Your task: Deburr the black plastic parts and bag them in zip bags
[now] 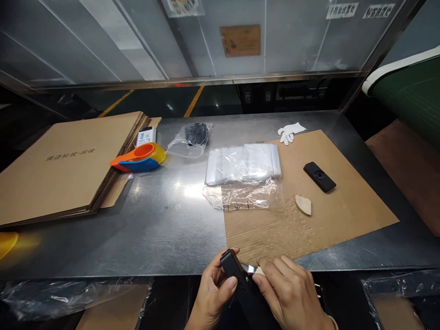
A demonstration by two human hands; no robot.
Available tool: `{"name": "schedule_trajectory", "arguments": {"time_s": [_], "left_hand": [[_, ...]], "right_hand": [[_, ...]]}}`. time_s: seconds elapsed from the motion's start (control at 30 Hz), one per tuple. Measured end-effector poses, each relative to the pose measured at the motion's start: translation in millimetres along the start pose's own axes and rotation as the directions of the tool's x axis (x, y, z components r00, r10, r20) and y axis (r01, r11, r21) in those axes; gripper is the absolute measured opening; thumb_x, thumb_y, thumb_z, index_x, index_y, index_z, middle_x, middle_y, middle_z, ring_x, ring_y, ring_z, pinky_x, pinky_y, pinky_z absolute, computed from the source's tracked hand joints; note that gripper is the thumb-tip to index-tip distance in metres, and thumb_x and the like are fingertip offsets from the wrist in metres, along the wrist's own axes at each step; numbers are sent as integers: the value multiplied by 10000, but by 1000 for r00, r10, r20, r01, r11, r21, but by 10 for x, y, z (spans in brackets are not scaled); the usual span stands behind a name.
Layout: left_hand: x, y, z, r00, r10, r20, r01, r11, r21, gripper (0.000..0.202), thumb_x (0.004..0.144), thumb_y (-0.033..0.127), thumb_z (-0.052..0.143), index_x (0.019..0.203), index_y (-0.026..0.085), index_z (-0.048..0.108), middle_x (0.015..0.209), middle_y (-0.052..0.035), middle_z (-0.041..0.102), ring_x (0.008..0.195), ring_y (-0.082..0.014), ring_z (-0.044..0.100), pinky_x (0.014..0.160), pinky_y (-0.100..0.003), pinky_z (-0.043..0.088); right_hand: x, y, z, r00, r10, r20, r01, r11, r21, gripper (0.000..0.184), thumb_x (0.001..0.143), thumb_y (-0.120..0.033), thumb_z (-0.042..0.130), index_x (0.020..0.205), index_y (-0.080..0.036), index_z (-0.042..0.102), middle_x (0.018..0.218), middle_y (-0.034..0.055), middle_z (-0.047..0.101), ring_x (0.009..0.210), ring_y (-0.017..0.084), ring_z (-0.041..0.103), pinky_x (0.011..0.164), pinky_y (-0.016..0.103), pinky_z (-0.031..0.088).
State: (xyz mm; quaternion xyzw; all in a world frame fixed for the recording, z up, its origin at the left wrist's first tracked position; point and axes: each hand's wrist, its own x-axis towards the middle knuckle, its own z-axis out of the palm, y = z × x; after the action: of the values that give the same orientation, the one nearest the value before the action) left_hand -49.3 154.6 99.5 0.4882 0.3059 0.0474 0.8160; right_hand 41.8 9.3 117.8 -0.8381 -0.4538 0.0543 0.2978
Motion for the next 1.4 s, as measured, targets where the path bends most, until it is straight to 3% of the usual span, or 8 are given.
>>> {"name": "schedule_trajectory", "arguments": {"time_s": [0.17, 0.67, 0.93, 1.03, 1.2, 1.4], "left_hand": [[10, -20, 5, 1000, 5, 9, -5, 1000, 4, 596, 580, 465, 709, 1049, 157, 505, 732, -15, 561, 670, -126, 499, 637, -237, 387], [4, 3, 16, 1000, 7, -3, -7, 1000, 21, 604, 581, 457, 708, 1056, 152, 494, 750, -21, 563, 686, -130, 500, 638, -237, 393], [-8, -22, -10, 997, -3, 71, 2, 1000, 21, 675, 581, 472, 696, 1107, 135, 440, 833, -77, 626, 792, -195, 566, 731, -291, 419], [6, -24, -22, 998, -10, 67, 9, 1000, 21, 654, 602, 473, 685, 1099, 127, 438, 878, -98, 632, 799, -196, 569, 736, -294, 418], [15, -30, -26, 999, -15, 50, 14, 1000, 9, 644, 600, 470, 690, 1089, 125, 451, 881, -95, 629, 819, -201, 571, 760, -304, 415], [-9, -18, -3, 1000, -7, 10, 7, 1000, 4, 631, 566, 480, 714, 1048, 137, 494, 825, -49, 608, 757, -154, 550, 689, -246, 410]], "right_hand": [[4, -21, -30, 997, -76, -21, 75, 996, -45, 233, 917, -240, 394, 1005, -146, 588, 702, 34, 599, 611, 142, 538, 537, 255, 394], [16, -30, -43, 997, -74, 0, 74, 996, -57, 230, 923, -245, 380, 974, -153, 585, 681, 23, 588, 602, 139, 532, 539, 252, 385], [13, 106, 64, 995, 77, 62, -76, 997, -19, 269, 930, -297, 361, 877, -208, 609, 681, 15, 603, 606, 136, 557, 548, 241, 398], [10, 162, 76, 993, 106, 57, -108, 993, 40, 253, 929, -300, 365, 927, -212, 602, 730, 23, 617, 639, 142, 566, 572, 247, 411], [11, 120, 23, 994, 77, 82, -86, 991, 107, 195, 924, -284, 396, 1009, -229, 563, 760, 8, 604, 658, 141, 548, 582, 261, 397], [21, 31, 6, 998, -3, 70, -1, 998, 59, 174, 916, -262, 415, 993, -197, 557, 719, 12, 586, 637, 148, 528, 554, 269, 372]]}}
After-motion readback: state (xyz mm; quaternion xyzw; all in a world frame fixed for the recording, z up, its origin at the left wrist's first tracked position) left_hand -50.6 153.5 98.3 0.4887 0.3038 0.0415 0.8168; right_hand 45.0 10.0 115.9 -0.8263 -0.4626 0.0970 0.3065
